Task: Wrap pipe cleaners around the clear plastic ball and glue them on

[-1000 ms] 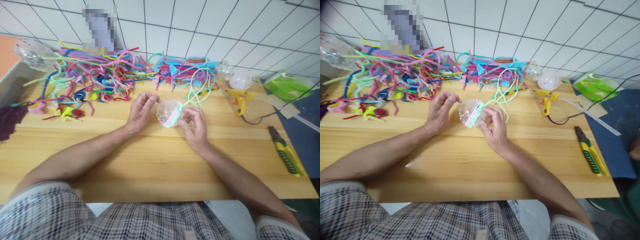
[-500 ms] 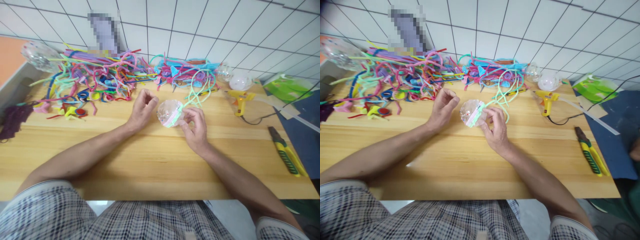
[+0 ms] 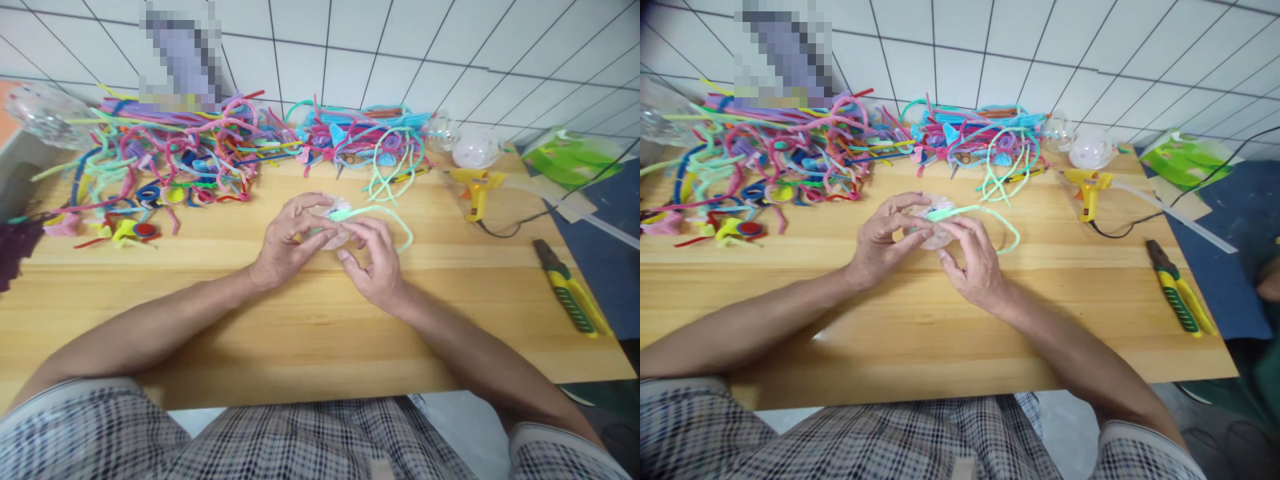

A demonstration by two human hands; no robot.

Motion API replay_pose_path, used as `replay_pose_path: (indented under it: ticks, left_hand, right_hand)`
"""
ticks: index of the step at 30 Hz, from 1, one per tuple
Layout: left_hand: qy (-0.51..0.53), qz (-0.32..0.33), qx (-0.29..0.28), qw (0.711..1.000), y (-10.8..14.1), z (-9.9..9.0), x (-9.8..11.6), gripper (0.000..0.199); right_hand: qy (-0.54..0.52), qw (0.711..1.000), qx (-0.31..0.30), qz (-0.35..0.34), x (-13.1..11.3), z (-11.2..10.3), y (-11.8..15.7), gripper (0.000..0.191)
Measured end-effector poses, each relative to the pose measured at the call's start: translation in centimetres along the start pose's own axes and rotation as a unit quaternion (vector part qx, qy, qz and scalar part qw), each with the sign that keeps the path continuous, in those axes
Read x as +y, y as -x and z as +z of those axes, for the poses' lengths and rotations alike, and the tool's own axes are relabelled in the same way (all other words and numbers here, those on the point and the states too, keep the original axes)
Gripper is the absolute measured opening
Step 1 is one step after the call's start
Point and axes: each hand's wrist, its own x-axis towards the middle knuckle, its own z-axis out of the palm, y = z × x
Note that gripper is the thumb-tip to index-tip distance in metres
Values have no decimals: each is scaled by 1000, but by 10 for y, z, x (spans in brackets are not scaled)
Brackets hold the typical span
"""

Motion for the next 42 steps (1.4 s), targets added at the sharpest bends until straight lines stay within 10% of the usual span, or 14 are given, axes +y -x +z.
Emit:
replay_pose_path:
  ticks: [42]
  left_hand:
    - [-18, -62, 2, 998, 3, -2, -1, 40]
  right_hand:
    - [6, 1000, -13, -6, -2, 5, 7, 67]
